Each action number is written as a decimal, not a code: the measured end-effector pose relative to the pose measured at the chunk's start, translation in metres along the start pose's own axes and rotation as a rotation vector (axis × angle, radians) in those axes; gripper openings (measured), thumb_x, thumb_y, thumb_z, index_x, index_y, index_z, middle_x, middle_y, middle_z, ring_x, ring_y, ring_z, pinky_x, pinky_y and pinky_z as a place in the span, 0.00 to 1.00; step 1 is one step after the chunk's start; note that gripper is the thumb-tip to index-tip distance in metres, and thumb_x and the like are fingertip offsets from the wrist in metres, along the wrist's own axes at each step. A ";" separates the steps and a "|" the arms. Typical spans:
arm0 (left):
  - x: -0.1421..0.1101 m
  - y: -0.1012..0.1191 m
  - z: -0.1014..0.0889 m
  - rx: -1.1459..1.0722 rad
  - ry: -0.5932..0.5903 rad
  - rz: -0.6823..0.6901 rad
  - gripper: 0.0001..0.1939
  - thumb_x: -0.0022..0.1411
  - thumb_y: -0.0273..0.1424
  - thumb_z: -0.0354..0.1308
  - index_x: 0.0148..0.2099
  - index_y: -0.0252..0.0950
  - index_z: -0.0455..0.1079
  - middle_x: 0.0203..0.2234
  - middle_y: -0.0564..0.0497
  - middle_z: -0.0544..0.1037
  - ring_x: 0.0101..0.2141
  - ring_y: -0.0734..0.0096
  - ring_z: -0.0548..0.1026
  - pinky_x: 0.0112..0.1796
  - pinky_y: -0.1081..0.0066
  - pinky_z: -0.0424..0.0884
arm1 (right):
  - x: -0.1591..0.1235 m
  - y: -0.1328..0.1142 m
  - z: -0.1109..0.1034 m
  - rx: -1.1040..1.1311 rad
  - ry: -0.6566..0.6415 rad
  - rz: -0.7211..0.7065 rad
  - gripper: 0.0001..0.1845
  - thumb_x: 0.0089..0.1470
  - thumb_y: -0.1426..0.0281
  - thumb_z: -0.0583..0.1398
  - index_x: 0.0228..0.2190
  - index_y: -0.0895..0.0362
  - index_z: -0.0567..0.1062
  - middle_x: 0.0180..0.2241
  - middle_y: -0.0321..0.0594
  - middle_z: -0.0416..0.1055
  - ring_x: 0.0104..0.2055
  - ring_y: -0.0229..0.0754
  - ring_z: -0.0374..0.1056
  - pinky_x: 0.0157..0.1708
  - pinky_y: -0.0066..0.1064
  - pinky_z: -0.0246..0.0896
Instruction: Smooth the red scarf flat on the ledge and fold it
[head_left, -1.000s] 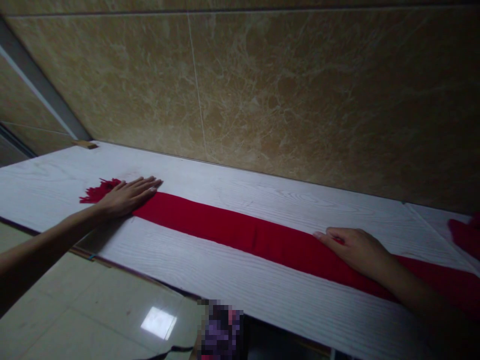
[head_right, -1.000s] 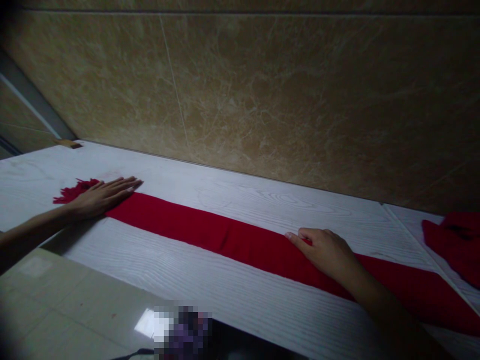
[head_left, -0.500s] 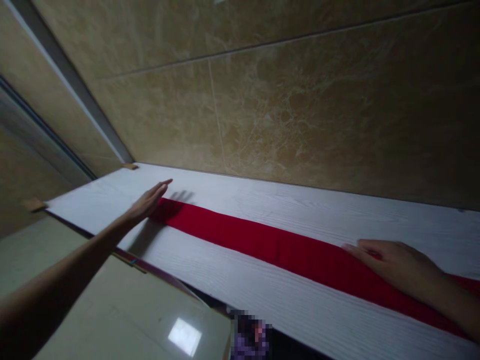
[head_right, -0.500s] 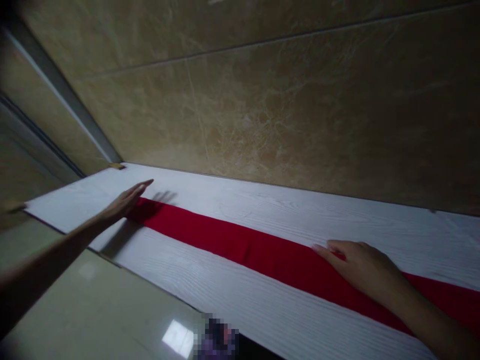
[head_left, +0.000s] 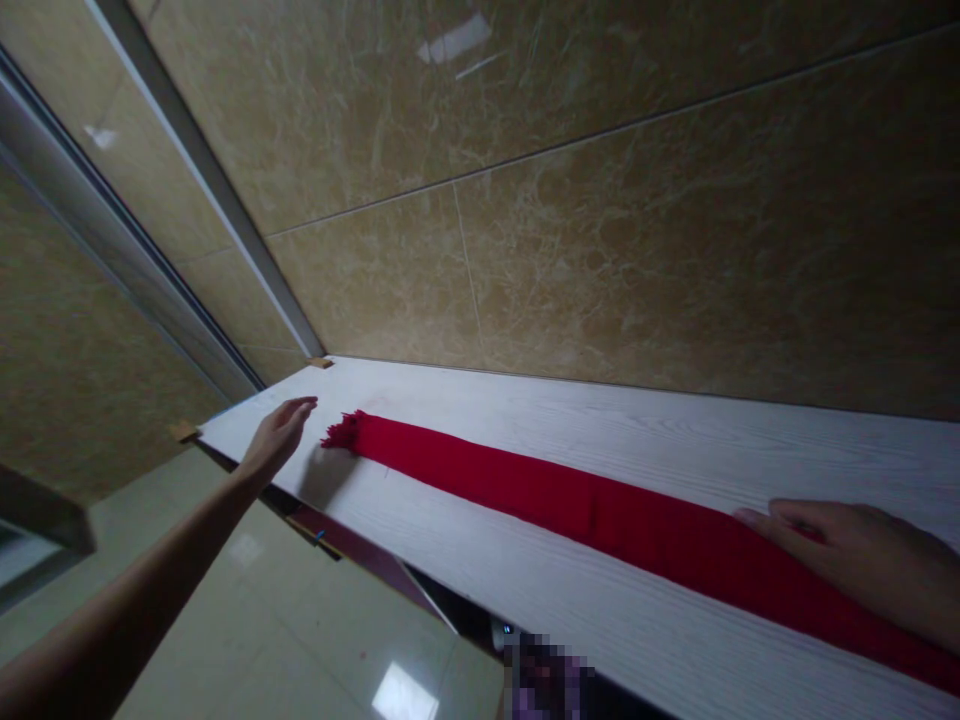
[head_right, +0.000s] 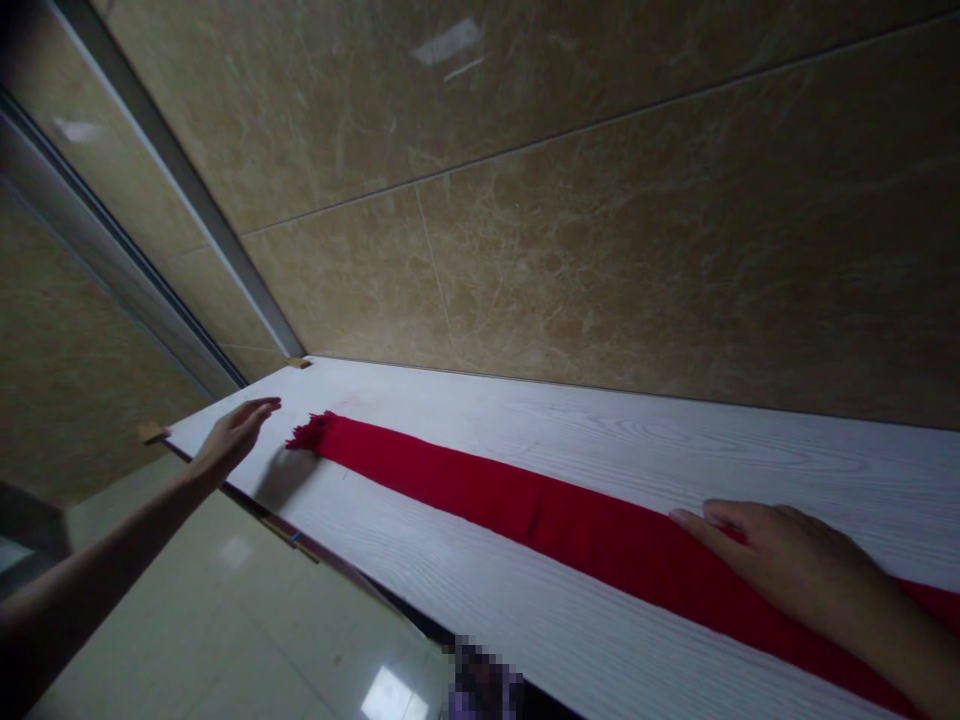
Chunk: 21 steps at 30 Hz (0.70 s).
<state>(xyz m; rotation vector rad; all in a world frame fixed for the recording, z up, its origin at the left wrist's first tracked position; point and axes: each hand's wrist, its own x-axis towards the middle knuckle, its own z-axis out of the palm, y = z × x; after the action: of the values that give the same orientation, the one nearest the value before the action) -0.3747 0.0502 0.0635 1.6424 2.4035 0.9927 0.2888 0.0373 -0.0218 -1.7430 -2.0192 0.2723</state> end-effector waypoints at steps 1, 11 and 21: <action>-0.004 0.004 0.006 0.005 -0.026 0.006 0.32 0.63 0.47 0.45 0.59 0.31 0.70 0.57 0.38 0.76 0.57 0.49 0.73 0.55 0.58 0.70 | -0.001 -0.004 -0.003 -0.024 -0.111 0.015 0.31 0.54 0.40 0.52 0.14 0.48 0.69 0.17 0.44 0.71 0.21 0.49 0.70 0.25 0.41 0.58; -0.002 0.063 0.086 0.342 -0.373 0.336 0.44 0.67 0.57 0.31 0.71 0.33 0.59 0.72 0.42 0.53 0.72 0.42 0.44 0.66 0.44 0.49 | -0.004 -0.022 -0.016 -0.143 -0.242 0.053 0.31 0.58 0.42 0.46 0.16 0.50 0.62 0.18 0.38 0.69 0.24 0.46 0.67 0.28 0.36 0.52; -0.007 0.049 0.112 0.533 -0.504 0.443 0.37 0.72 0.51 0.27 0.76 0.41 0.48 0.73 0.42 0.49 0.71 0.39 0.43 0.62 0.34 0.48 | -0.006 -0.022 -0.015 -0.148 -0.213 0.050 0.29 0.59 0.44 0.48 0.16 0.50 0.61 0.18 0.38 0.67 0.23 0.45 0.66 0.27 0.36 0.50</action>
<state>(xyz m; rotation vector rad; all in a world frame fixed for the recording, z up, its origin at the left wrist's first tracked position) -0.2879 0.1074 -0.0003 2.3062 2.0904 -0.0998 0.2772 0.0251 -0.0003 -1.9279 -2.1966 0.3448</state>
